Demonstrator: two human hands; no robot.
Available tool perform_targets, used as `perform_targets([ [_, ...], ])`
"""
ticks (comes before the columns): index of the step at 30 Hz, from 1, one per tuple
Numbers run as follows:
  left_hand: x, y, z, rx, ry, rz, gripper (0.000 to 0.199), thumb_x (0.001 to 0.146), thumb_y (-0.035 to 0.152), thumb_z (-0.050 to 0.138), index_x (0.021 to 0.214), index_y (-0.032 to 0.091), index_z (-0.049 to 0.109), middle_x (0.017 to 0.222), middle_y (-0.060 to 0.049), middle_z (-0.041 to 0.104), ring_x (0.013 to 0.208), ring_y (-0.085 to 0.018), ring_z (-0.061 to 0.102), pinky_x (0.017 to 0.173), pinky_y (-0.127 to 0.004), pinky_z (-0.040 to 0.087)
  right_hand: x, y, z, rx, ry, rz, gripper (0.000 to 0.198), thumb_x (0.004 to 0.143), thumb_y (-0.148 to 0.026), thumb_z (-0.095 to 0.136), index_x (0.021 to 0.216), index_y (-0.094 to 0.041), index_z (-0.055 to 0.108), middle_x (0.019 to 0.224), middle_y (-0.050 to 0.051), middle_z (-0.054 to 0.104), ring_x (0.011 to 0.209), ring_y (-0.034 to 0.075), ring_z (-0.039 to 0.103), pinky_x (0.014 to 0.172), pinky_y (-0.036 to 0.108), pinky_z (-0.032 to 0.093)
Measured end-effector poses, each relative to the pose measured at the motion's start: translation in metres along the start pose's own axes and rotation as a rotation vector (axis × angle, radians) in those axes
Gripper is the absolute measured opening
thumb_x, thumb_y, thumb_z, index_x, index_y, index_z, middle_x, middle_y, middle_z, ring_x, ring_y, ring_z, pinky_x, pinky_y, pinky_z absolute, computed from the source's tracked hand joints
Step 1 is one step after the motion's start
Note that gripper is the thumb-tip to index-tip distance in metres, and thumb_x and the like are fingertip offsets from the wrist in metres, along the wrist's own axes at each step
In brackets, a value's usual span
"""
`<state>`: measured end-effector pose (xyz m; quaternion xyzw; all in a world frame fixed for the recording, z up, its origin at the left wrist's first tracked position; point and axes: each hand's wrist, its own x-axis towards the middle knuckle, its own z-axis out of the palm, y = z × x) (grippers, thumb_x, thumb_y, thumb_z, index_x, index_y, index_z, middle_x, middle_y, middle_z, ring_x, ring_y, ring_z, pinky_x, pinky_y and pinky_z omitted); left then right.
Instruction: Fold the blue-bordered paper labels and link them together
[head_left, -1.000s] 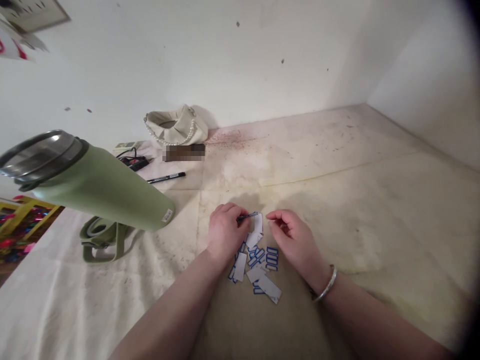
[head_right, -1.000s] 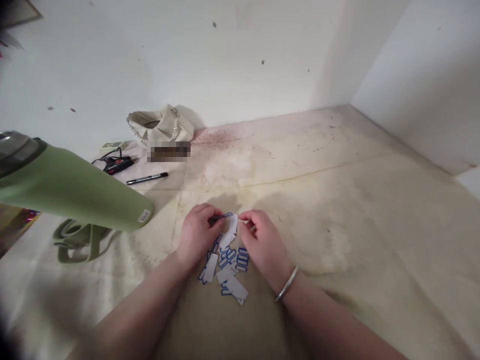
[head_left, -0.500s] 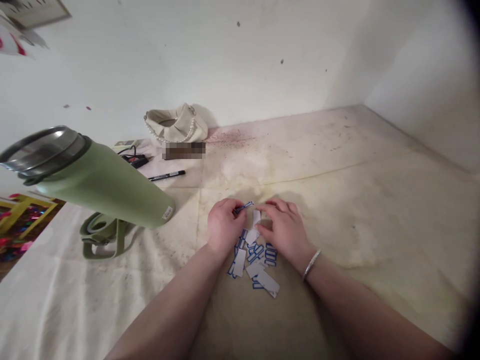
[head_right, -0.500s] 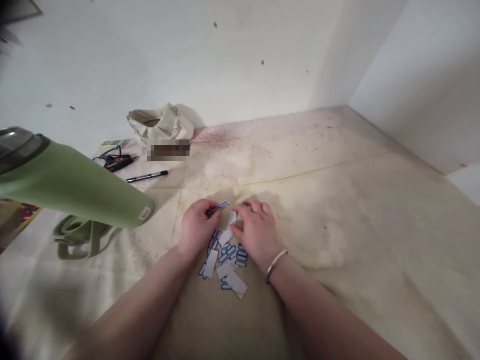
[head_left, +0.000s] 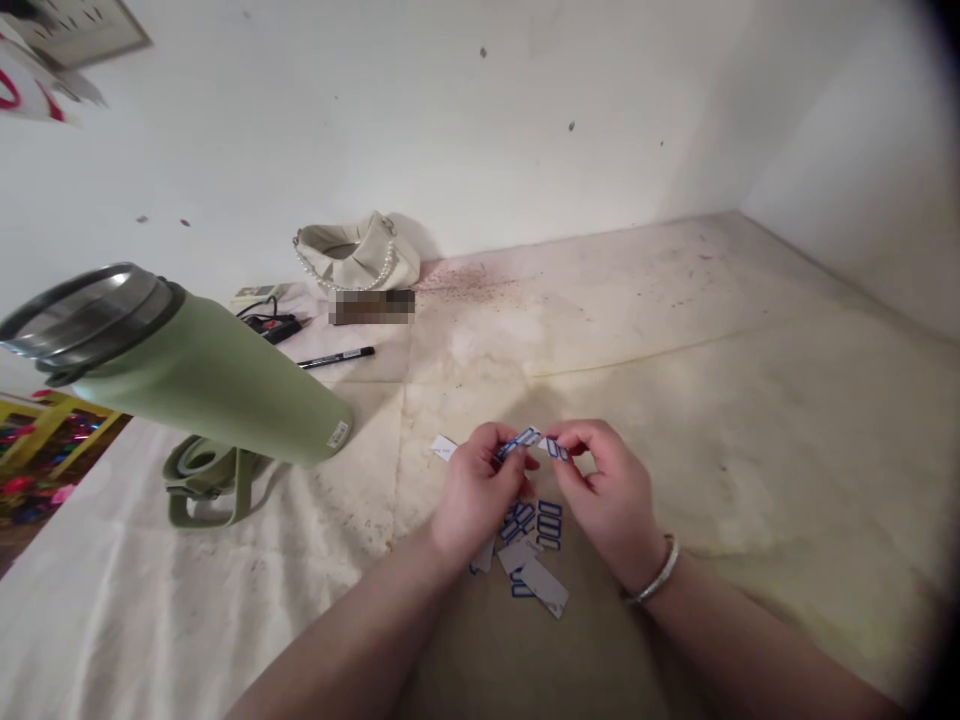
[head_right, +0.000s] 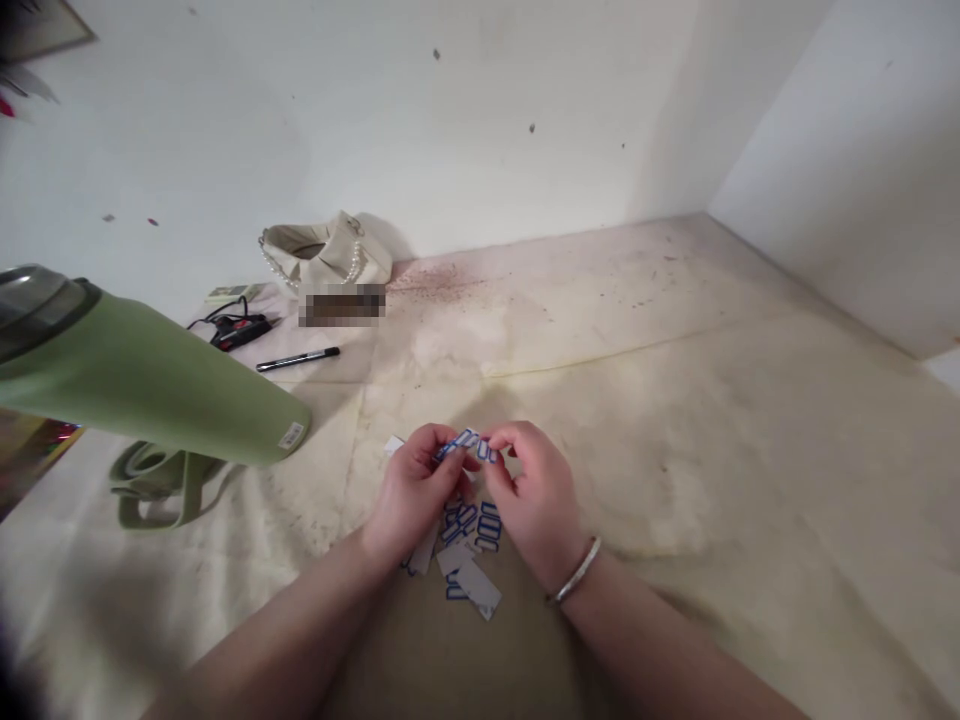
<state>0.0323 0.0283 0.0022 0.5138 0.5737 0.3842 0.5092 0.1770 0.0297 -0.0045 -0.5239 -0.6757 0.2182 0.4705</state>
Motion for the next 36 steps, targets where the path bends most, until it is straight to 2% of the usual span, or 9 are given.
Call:
perform_targets([
  [3, 0.0, 0.006, 0.002, -0.093, -0.051, -0.079, 0.012, 0.083, 0.03, 0.054, 0.086, 0.019, 0.054, 0.07, 0.001, 0.066, 0.046, -0.007, 0.056, 0.044, -0.017, 0.041, -0.003, -0.009, -0.007, -0.093, 0.154, -0.222, 0.016, 0.074, -0.007, 0.056, 0.078, -0.023, 0.055, 0.09, 0.005, 0.056, 0.088, 0.02, 0.053, 0.079, 0.037, 0.046],
  [6, 0.003, 0.01, 0.0, -0.172, -0.071, -0.098, 0.013, 0.082, 0.03, 0.055, 0.085, 0.017, 0.057, 0.066, 0.002, 0.064, 0.048, -0.007, 0.055, 0.046, -0.017, 0.041, -0.003, -0.011, -0.007, -0.179, 0.174, -0.298, 0.018, 0.073, -0.006, 0.058, 0.079, -0.023, 0.061, 0.087, 0.006, 0.051, 0.082, 0.02, 0.05, 0.072, 0.037, 0.046],
  [9, 0.003, 0.011, -0.001, -0.167, -0.092, -0.074, 0.013, 0.079, 0.028, 0.059, 0.085, 0.017, 0.061, 0.062, 0.003, 0.061, 0.052, -0.008, 0.056, 0.05, -0.018, 0.043, -0.001, -0.009, -0.003, -0.177, 0.06, -0.303, 0.02, 0.077, -0.007, 0.055, 0.083, -0.023, 0.065, 0.085, 0.006, 0.055, 0.079, 0.019, 0.051, 0.069, 0.036, 0.047],
  [13, 0.002, 0.011, -0.001, -0.149, -0.106, -0.019, 0.014, 0.077, 0.019, 0.057, 0.088, 0.017, 0.064, 0.063, 0.003, 0.059, 0.054, -0.008, 0.054, 0.052, -0.018, 0.043, 0.001, -0.004, 0.004, -0.094, -0.052, -0.28, 0.023, 0.082, -0.008, 0.052, 0.091, -0.023, 0.065, 0.089, 0.005, 0.061, 0.085, 0.019, 0.054, 0.074, 0.035, 0.05],
  [23, 0.003, 0.006, -0.006, -0.293, -0.169, -0.003, 0.025, 0.085, 0.036, 0.051, 0.098, 0.017, 0.061, 0.072, 0.0, 0.062, 0.062, -0.01, 0.057, 0.057, -0.022, 0.046, 0.001, 0.005, 0.008, -0.06, -0.106, -0.219, 0.021, 0.085, -0.014, 0.05, 0.099, -0.021, 0.064, 0.099, 0.008, 0.061, 0.094, 0.02, 0.055, 0.081, 0.038, 0.05],
  [26, 0.003, 0.007, -0.004, -0.216, -0.177, 0.009, 0.022, 0.086, 0.036, 0.052, 0.096, 0.018, 0.059, 0.072, 0.001, 0.061, 0.063, -0.011, 0.058, 0.056, -0.021, 0.044, 0.0, 0.006, 0.008, 0.012, -0.118, -0.13, 0.022, 0.084, -0.012, 0.048, 0.098, -0.022, 0.061, 0.101, 0.007, 0.059, 0.096, 0.019, 0.055, 0.083, 0.038, 0.05],
  [29, 0.002, 0.006, -0.001, -0.098, -0.165, 0.042, 0.022, 0.09, 0.035, 0.043, 0.101, 0.02, 0.056, 0.078, -0.001, 0.065, 0.067, -0.012, 0.06, 0.06, -0.024, 0.045, -0.002, 0.008, 0.01, 0.074, -0.037, 0.048, 0.02, 0.083, -0.018, 0.05, 0.103, -0.02, 0.054, 0.099, 0.007, 0.057, 0.087, 0.018, 0.057, 0.072, 0.035, 0.052],
  [33, 0.001, 0.003, -0.005, 0.45, -0.004, 0.255, 0.016, 0.088, 0.026, 0.045, 0.094, 0.021, 0.059, 0.08, -0.002, 0.066, 0.076, -0.016, 0.059, 0.07, -0.029, 0.044, -0.002, 0.011, 0.012, 0.106, -0.053, 0.17, 0.037, 0.083, -0.031, 0.055, 0.117, -0.018, 0.047, 0.11, 0.011, 0.056, 0.092, 0.02, 0.057, 0.066, 0.031, 0.053],
  [36, 0.005, 0.001, -0.01, 0.738, 0.098, 0.433, 0.01, 0.083, 0.02, 0.051, 0.085, 0.02, 0.061, 0.084, -0.004, 0.065, 0.085, -0.019, 0.056, 0.078, -0.033, 0.043, 0.0, 0.01, 0.012, 0.053, -0.114, 0.166, 0.032, 0.082, -0.026, 0.054, 0.113, -0.019, 0.052, 0.11, 0.01, 0.057, 0.096, 0.02, 0.056, 0.063, 0.03, 0.052],
])
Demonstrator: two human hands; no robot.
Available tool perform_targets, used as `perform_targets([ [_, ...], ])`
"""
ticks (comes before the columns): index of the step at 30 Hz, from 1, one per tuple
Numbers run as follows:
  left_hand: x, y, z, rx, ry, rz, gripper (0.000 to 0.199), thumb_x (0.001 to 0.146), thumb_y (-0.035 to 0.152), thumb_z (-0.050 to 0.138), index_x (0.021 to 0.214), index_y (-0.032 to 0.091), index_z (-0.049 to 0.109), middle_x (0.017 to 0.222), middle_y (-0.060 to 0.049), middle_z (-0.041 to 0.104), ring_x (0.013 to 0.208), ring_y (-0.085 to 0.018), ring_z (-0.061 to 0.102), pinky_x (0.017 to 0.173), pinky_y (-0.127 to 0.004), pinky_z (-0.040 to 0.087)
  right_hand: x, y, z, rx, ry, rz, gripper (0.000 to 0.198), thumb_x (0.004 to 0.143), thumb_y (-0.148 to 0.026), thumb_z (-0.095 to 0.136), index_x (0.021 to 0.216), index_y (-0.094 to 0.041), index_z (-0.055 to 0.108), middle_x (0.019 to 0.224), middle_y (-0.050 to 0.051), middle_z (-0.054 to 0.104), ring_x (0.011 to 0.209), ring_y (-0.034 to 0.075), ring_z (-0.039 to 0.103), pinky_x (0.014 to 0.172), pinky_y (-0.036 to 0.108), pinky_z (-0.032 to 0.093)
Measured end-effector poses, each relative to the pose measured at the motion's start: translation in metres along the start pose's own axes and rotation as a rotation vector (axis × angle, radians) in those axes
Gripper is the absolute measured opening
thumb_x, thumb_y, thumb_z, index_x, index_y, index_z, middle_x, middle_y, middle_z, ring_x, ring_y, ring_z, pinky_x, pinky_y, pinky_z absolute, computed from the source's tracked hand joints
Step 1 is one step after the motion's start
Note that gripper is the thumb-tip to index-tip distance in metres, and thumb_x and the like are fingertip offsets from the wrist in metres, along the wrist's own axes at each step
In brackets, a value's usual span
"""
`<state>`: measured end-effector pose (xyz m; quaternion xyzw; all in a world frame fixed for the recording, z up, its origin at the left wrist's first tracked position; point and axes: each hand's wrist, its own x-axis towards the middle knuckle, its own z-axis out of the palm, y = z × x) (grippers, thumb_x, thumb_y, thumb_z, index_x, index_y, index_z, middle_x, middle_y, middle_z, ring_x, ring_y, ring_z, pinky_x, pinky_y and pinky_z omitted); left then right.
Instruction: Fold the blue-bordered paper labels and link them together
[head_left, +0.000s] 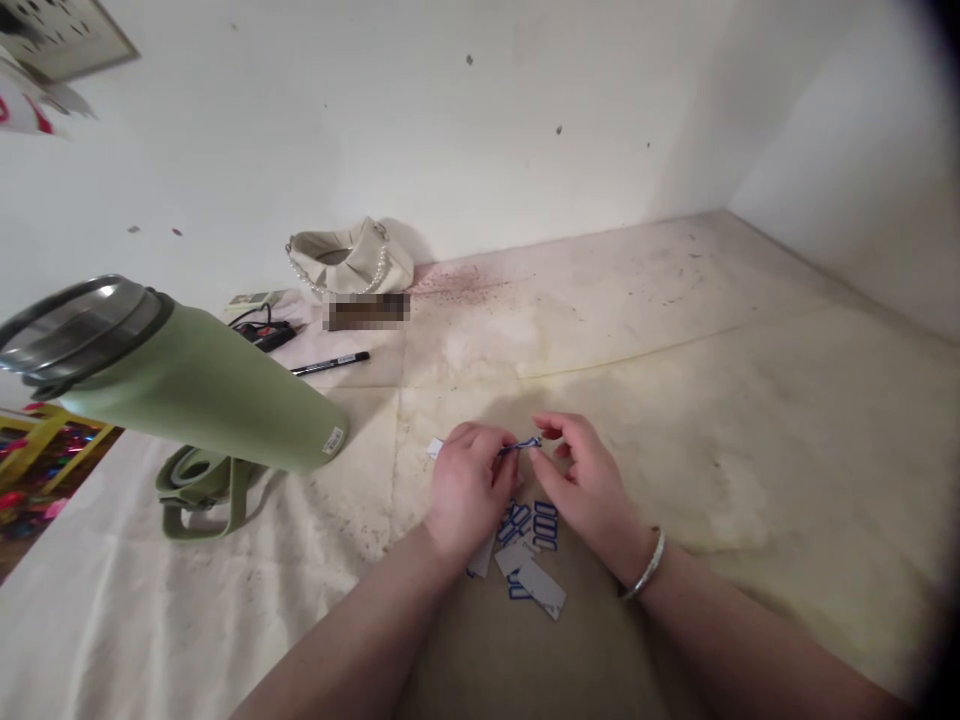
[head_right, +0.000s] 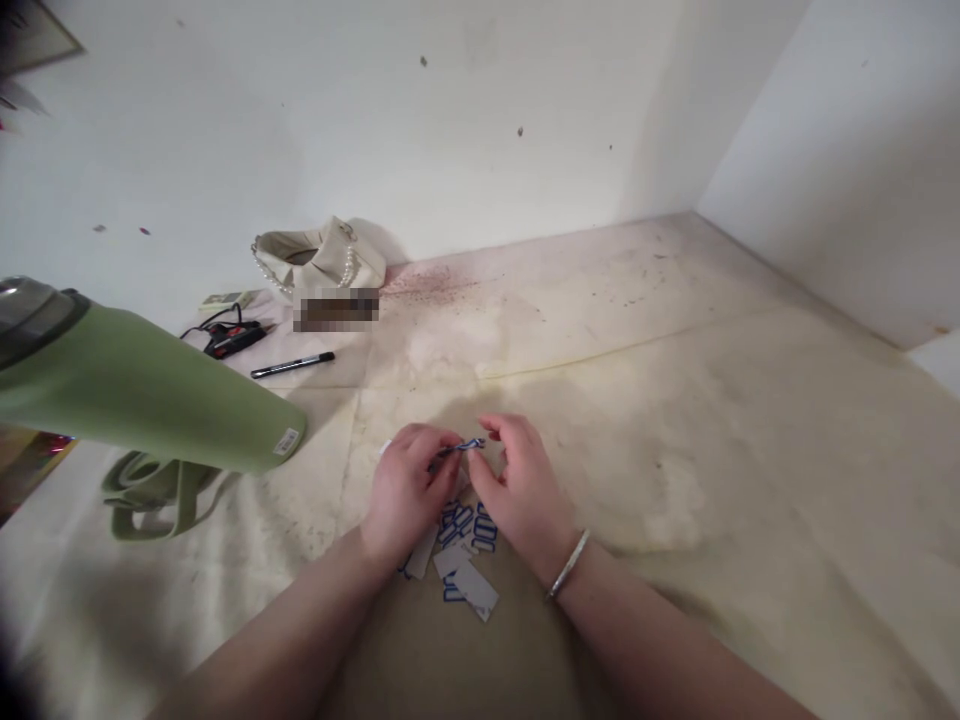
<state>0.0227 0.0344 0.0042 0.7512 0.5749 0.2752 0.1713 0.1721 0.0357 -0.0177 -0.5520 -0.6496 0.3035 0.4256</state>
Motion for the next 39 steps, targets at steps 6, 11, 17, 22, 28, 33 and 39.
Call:
perform_targets([
  [6, 0.006, -0.009, 0.0, 0.175, -0.01, 0.004, 0.006, 0.079, 0.019, 0.057, 0.079, 0.02, 0.063, 0.084, -0.003, 0.062, 0.083, -0.019, 0.053, 0.079, -0.034, 0.043, 0.003, 0.0, -0.001, -0.074, -0.003, -0.006, 0.025, 0.081, -0.021, 0.05, 0.105, -0.017, 0.058, 0.107, 0.012, 0.059, 0.097, 0.023, 0.055, 0.06, 0.031, 0.053],
  [11, 0.005, -0.009, 0.002, 0.157, 0.01, -0.001, 0.007, 0.078, 0.018, 0.058, 0.08, 0.02, 0.064, 0.083, -0.002, 0.062, 0.084, -0.018, 0.053, 0.079, -0.033, 0.043, 0.003, 0.005, 0.001, -0.159, -0.013, -0.055, 0.031, 0.08, -0.019, 0.05, 0.109, -0.014, 0.058, 0.108, 0.013, 0.059, 0.101, 0.025, 0.053, 0.076, 0.039, 0.054],
  [17, 0.005, -0.011, 0.003, 0.154, 0.0, -0.024, 0.007, 0.076, 0.02, 0.061, 0.081, 0.021, 0.065, 0.084, -0.002, 0.062, 0.084, -0.018, 0.053, 0.08, -0.033, 0.043, -0.002, 0.005, 0.004, -0.305, -0.03, -0.109, 0.045, 0.076, -0.017, 0.051, 0.118, -0.002, 0.058, 0.122, 0.021, 0.054, 0.119, 0.032, 0.042, 0.103, 0.051, 0.036],
  [22, 0.005, -0.013, 0.004, 0.141, 0.018, -0.036, 0.007, 0.076, 0.018, 0.061, 0.081, 0.021, 0.066, 0.084, -0.001, 0.062, 0.084, -0.018, 0.054, 0.08, -0.033, 0.043, -0.009, 0.004, 0.007, -0.498, -0.177, -0.225, 0.049, 0.078, -0.023, 0.052, 0.122, -0.001, 0.056, 0.134, 0.021, 0.048, 0.13, 0.035, 0.033, 0.105, 0.051, 0.034],
  [28, 0.005, -0.013, 0.003, 0.107, 0.018, -0.019, 0.009, 0.076, 0.018, 0.062, 0.081, 0.022, 0.068, 0.083, -0.001, 0.063, 0.082, -0.017, 0.054, 0.079, -0.032, 0.044, -0.003, 0.003, 0.006, -0.366, -0.1, -0.22, 0.044, 0.078, -0.023, 0.056, 0.117, -0.004, 0.059, 0.122, 0.019, 0.057, 0.119, 0.032, 0.044, 0.101, 0.049, 0.038],
  [33, 0.005, -0.011, 0.002, 0.074, -0.024, 0.023, 0.012, 0.075, 0.018, 0.063, 0.083, 0.024, 0.07, 0.085, -0.001, 0.064, 0.084, -0.017, 0.054, 0.079, -0.032, 0.044, 0.005, 0.005, 0.001, -0.283, -0.087, -0.229, 0.011, 0.077, -0.017, 0.059, 0.086, -0.017, 0.065, 0.096, 0.009, 0.065, 0.1, 0.024, 0.053, 0.091, 0.041, 0.045],
  [39, 0.007, -0.013, 0.002, 0.026, -0.004, -0.012, 0.013, 0.073, 0.014, 0.06, 0.082, 0.021, 0.066, 0.083, -0.001, 0.065, 0.084, -0.017, 0.055, 0.079, -0.032, 0.043, 0.007, 0.011, 0.0, -0.231, -0.05, -0.206, 0.007, 0.079, -0.014, 0.055, 0.082, -0.018, 0.059, 0.088, 0.007, 0.063, 0.09, 0.023, 0.053, 0.083, 0.04, 0.046],
])
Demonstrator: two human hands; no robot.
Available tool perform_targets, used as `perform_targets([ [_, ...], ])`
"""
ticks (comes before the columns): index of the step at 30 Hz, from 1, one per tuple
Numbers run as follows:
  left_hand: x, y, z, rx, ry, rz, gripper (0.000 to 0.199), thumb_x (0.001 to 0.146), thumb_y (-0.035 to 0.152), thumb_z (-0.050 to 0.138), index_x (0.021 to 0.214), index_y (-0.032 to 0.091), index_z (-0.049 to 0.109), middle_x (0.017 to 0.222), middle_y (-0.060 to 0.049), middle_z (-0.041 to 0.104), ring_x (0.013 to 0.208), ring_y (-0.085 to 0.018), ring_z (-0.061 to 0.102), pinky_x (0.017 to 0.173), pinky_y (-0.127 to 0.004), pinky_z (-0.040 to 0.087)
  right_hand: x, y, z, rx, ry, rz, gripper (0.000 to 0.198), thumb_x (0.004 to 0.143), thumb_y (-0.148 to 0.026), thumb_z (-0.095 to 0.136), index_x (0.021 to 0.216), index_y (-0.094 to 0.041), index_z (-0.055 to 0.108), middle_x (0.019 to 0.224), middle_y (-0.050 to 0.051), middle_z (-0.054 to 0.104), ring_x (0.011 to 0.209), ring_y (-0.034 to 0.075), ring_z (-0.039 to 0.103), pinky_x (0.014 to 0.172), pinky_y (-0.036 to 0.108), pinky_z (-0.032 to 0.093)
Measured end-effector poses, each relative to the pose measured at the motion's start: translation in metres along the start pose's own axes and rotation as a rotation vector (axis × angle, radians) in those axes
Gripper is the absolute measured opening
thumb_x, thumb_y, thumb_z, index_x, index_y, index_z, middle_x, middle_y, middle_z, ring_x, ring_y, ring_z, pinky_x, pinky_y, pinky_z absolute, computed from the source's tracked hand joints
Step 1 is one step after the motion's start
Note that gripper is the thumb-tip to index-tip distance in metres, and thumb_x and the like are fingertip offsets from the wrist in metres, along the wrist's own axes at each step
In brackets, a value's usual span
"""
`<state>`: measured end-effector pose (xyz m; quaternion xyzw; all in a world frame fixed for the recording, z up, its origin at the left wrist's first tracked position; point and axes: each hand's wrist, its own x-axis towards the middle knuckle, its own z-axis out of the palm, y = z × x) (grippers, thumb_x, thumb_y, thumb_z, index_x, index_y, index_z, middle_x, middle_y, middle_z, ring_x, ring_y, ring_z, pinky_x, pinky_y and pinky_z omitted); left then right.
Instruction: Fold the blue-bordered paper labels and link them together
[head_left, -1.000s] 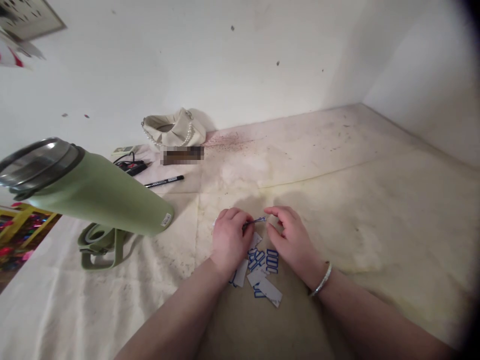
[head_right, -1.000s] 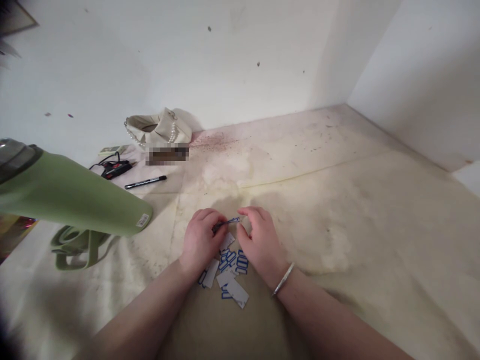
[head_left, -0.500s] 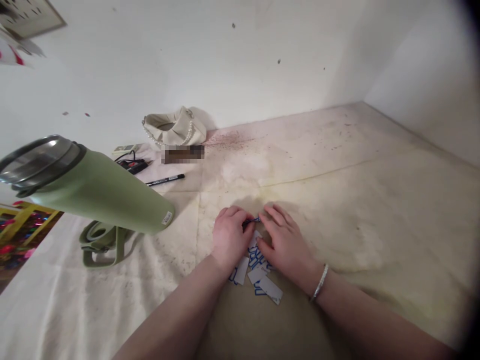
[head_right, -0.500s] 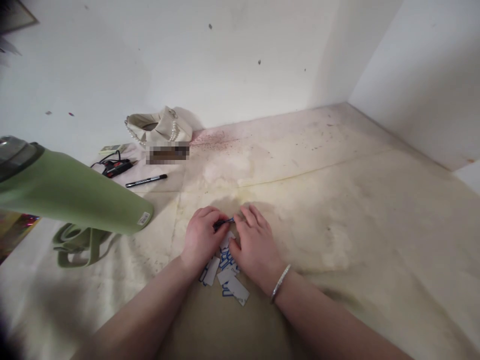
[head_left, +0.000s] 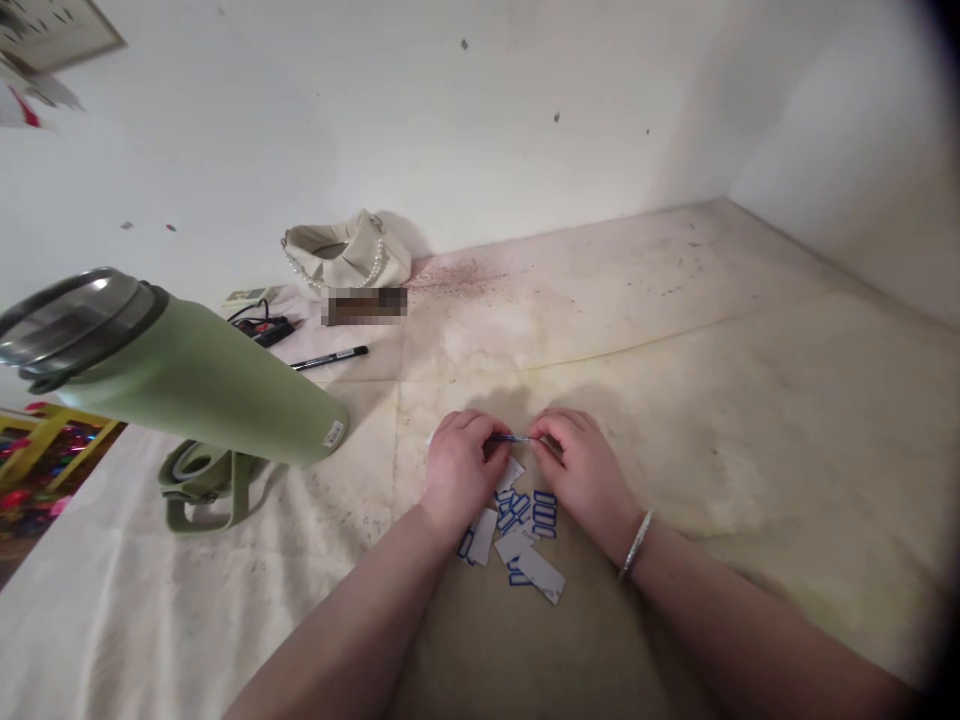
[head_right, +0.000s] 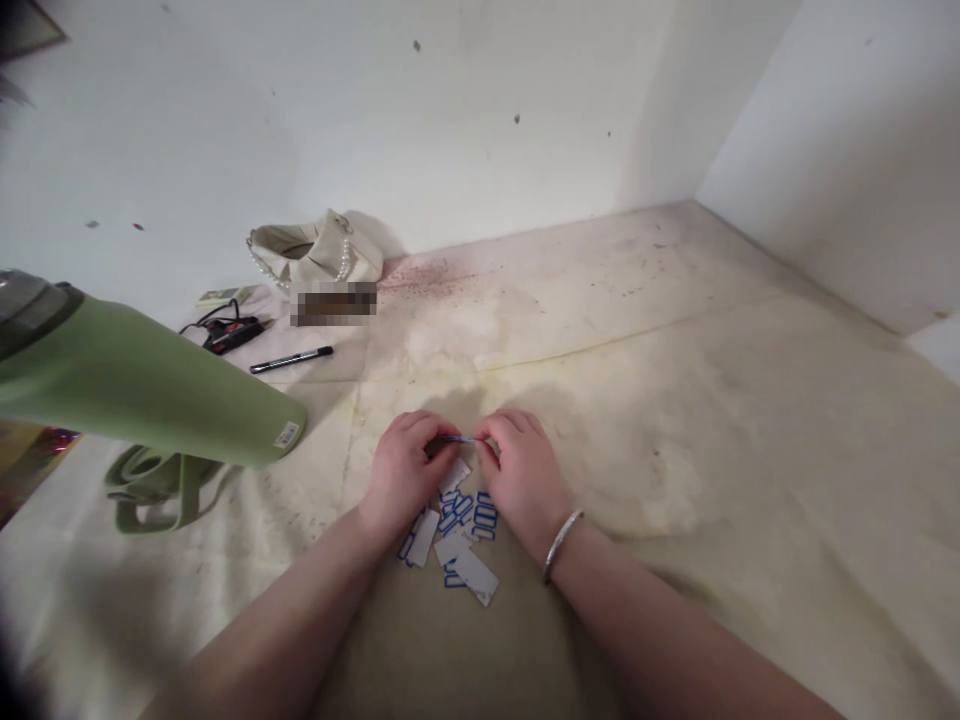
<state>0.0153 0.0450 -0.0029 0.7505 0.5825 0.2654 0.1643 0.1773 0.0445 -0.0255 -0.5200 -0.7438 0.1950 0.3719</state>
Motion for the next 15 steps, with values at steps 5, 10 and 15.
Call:
perform_targets([
  [5, 0.001, -0.002, 0.0, -0.148, 0.087, -0.176, 0.007, 0.075, 0.019, 0.059, 0.077, 0.02, 0.066, 0.074, -0.001, 0.065, 0.076, -0.016, 0.058, 0.071, -0.029, 0.044, -0.002, -0.004, -0.001, 0.013, 0.072, 0.04, 0.015, 0.079, -0.013, 0.051, 0.092, -0.015, 0.055, 0.093, 0.011, 0.06, 0.092, 0.024, 0.052, 0.082, 0.041, 0.045],
  [10, 0.001, -0.004, 0.001, -0.223, 0.152, -0.282, 0.013, 0.08, 0.026, 0.053, 0.085, 0.019, 0.064, 0.076, -0.001, 0.066, 0.067, -0.013, 0.059, 0.064, -0.025, 0.046, -0.006, -0.017, -0.005, 0.031, -0.163, -0.121, 0.027, 0.071, -0.006, 0.053, 0.093, -0.019, 0.062, 0.098, 0.006, 0.062, 0.094, 0.022, 0.051, 0.084, 0.036, 0.045],
  [15, 0.0, -0.005, 0.002, -0.317, 0.163, -0.322, 0.013, 0.079, 0.025, 0.056, 0.086, 0.019, 0.064, 0.076, -0.001, 0.065, 0.068, -0.013, 0.059, 0.065, -0.026, 0.047, -0.008, -0.019, -0.005, -0.037, -0.315, -0.146, 0.026, 0.075, -0.012, 0.057, 0.098, -0.018, 0.065, 0.108, 0.008, 0.06, 0.098, 0.024, 0.048, 0.087, 0.04, 0.043],
])
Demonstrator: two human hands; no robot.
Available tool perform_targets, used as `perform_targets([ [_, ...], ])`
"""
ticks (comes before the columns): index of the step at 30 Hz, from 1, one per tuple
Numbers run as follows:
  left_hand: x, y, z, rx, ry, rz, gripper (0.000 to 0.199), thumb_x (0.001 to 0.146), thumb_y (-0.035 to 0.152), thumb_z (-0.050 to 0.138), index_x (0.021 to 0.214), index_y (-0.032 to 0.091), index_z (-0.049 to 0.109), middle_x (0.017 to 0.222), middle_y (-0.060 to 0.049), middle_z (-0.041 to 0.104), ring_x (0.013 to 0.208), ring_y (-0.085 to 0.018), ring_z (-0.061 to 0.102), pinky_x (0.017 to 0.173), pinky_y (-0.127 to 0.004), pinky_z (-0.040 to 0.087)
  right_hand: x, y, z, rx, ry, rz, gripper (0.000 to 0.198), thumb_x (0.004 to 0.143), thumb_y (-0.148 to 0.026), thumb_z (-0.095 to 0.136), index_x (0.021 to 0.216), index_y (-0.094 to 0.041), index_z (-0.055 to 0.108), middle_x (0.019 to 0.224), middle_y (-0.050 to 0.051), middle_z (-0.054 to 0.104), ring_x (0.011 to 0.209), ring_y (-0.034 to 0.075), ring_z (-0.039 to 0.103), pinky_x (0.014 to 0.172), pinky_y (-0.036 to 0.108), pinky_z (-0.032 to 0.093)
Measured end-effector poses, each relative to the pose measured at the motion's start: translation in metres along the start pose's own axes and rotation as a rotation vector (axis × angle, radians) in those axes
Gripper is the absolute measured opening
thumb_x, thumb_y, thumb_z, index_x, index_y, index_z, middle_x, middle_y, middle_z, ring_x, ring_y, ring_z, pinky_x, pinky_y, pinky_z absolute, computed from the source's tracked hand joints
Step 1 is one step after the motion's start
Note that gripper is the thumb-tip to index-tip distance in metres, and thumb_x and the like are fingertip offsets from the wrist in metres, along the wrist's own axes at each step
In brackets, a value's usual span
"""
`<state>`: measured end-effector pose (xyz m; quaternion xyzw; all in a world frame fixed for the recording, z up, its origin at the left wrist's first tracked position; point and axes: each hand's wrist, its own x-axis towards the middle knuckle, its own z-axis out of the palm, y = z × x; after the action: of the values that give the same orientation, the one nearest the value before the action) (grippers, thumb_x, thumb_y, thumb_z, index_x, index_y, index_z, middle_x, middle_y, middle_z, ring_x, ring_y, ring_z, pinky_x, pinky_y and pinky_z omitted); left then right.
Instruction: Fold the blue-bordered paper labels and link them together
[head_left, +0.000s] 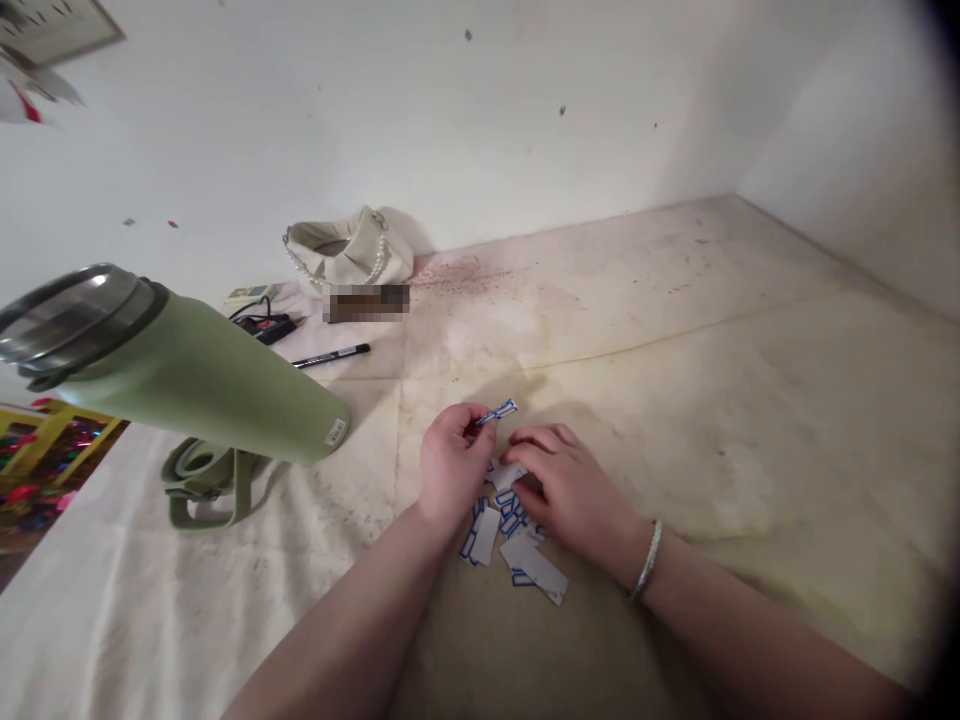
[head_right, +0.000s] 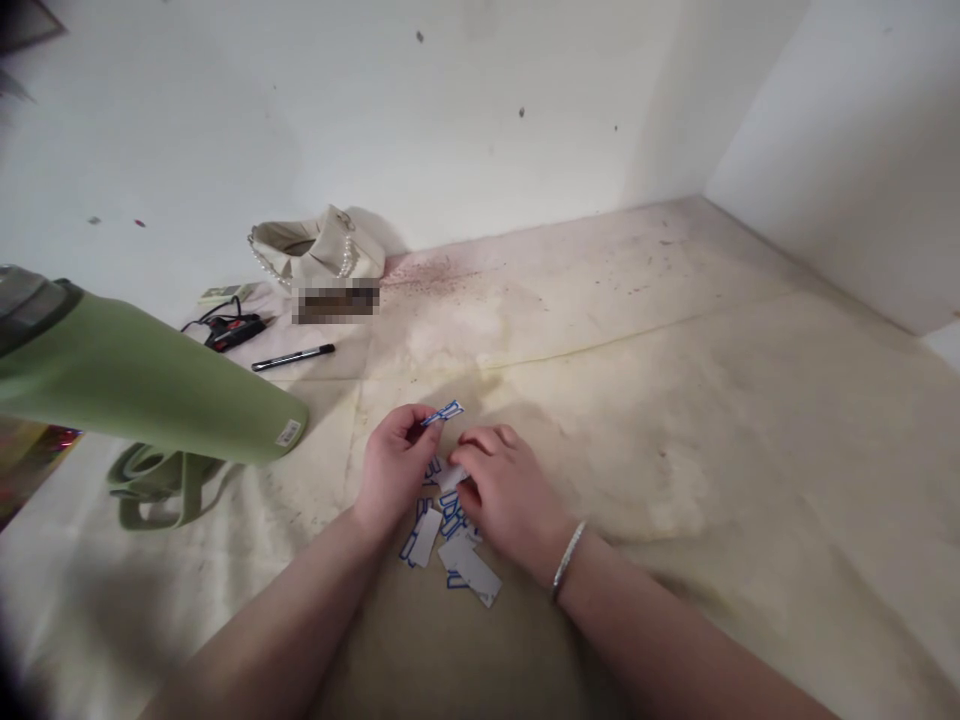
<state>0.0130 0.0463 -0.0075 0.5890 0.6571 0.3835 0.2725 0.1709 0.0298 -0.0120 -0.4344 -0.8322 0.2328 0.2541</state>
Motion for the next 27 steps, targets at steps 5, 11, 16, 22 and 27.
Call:
perform_targets([
  [5, 0.0, -0.001, 0.0, 0.059, -0.024, 0.056, 0.011, 0.08, 0.025, 0.054, 0.083, 0.019, 0.064, 0.074, 0.0, 0.065, 0.067, -0.012, 0.058, 0.063, -0.024, 0.045, 0.003, 0.001, -0.001, 0.073, 0.038, 0.025, 0.01, 0.08, -0.015, 0.058, 0.084, -0.019, 0.065, 0.097, 0.005, 0.063, 0.093, 0.021, 0.051, 0.083, 0.036, 0.045],
  [11, 0.0, 0.002, -0.001, 0.196, -0.057, 0.142, 0.009, 0.077, 0.021, 0.057, 0.081, 0.02, 0.066, 0.075, 0.0, 0.065, 0.073, -0.014, 0.058, 0.068, -0.027, 0.044, 0.003, 0.004, -0.002, 0.098, 0.118, 0.077, 0.013, 0.087, -0.019, 0.05, 0.083, -0.018, 0.062, 0.085, 0.005, 0.064, 0.085, 0.019, 0.054, 0.077, 0.034, 0.046],
  [16, -0.001, 0.006, -0.002, 0.245, -0.148, 0.254, 0.01, 0.075, 0.016, 0.06, 0.079, 0.022, 0.067, 0.079, 0.0, 0.067, 0.08, -0.016, 0.058, 0.074, -0.03, 0.044, 0.002, 0.009, -0.002, 0.096, 0.149, 0.128, 0.016, 0.089, -0.02, 0.047, 0.092, -0.019, 0.063, 0.086, 0.004, 0.065, 0.08, 0.017, 0.058, 0.072, 0.032, 0.047],
  [22, -0.001, 0.007, -0.001, 0.346, -0.189, 0.328, 0.008, 0.077, 0.021, 0.061, 0.08, 0.022, 0.068, 0.078, -0.002, 0.067, 0.079, -0.017, 0.057, 0.073, -0.031, 0.045, 0.004, 0.01, -0.003, 0.046, 0.174, 0.143, 0.017, 0.085, -0.015, 0.049, 0.09, -0.019, 0.065, 0.085, 0.006, 0.064, 0.082, 0.019, 0.057, 0.072, 0.032, 0.048],
  [27, -0.002, 0.011, -0.003, 0.338, -0.211, 0.356, 0.018, 0.085, 0.031, 0.053, 0.086, 0.022, 0.068, 0.082, -0.003, 0.068, 0.082, -0.017, 0.058, 0.077, -0.032, 0.044, 0.004, 0.013, -0.003, 0.005, 0.187, 0.14, 0.017, 0.085, -0.017, 0.049, 0.086, -0.02, 0.066, 0.084, 0.006, 0.063, 0.082, 0.02, 0.056, 0.072, 0.034, 0.047],
])
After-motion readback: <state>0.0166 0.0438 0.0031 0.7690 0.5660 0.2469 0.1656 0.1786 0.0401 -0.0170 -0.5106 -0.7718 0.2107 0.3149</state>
